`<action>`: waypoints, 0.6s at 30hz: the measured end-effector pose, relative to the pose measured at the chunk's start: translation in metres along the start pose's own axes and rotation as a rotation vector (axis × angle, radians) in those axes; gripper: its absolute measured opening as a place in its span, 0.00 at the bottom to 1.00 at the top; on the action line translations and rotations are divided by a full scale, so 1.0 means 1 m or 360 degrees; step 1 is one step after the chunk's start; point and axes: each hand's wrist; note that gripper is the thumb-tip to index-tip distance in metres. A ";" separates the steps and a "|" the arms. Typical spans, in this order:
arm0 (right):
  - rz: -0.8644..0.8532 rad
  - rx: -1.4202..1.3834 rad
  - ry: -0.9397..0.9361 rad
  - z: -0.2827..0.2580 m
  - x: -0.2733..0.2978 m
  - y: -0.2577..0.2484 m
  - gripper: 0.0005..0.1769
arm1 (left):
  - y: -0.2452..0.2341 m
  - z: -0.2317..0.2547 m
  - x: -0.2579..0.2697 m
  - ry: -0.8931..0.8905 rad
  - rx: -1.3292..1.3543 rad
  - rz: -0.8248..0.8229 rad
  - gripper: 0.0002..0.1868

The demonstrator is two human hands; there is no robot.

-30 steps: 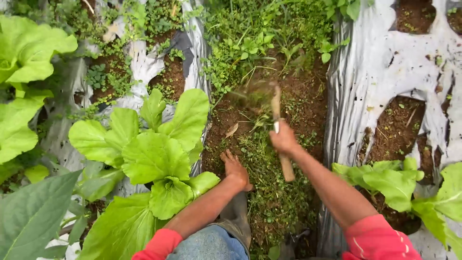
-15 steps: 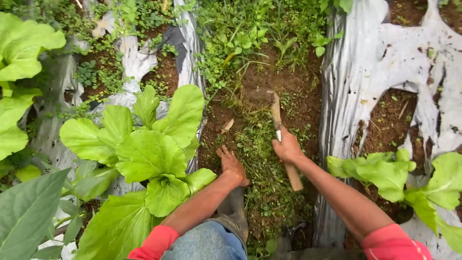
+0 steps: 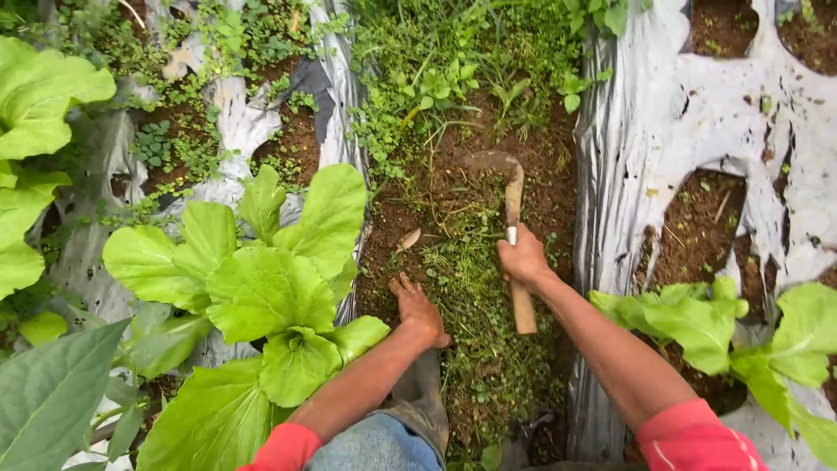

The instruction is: Weeding a vegetable garden by hand and using a hand sickle to clear soil between plants.

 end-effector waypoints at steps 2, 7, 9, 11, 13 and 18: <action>0.0147 -0.0108 -0.0010 -0.021 0.000 -0.003 0.22 | -0.002 0.000 -0.005 -0.0011 0.0002 0.0036 0.59; 0.0040 -0.0123 0.0103 -0.032 0.050 0.010 0.24 | -0.002 -0.002 -0.006 -0.0006 -0.0035 0.0077 0.60; -0.0321 0.0181 0.0049 -0.010 0.069 -0.001 0.28 | 0.005 0.004 -0.007 0.0031 -0.0069 0.0046 0.59; -0.0101 0.0003 0.0081 0.003 0.045 0.000 0.28 | 0.006 0.004 -0.010 0.0043 -0.0058 0.0092 0.59; 0.0079 -0.0168 0.0081 0.009 0.036 0.001 0.28 | 0.007 0.002 -0.002 0.0015 -0.0019 0.0121 0.60; -0.0096 0.0225 0.0103 0.004 0.054 -0.016 0.30 | 0.004 0.002 0.000 0.0013 -0.0018 0.0072 0.57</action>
Point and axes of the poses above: each hand's wrist, its own x-axis away from the middle knuckle, its own y-axis out of the palm, z = x × y, and after that the axes turned 2 degrees about z, right-handed
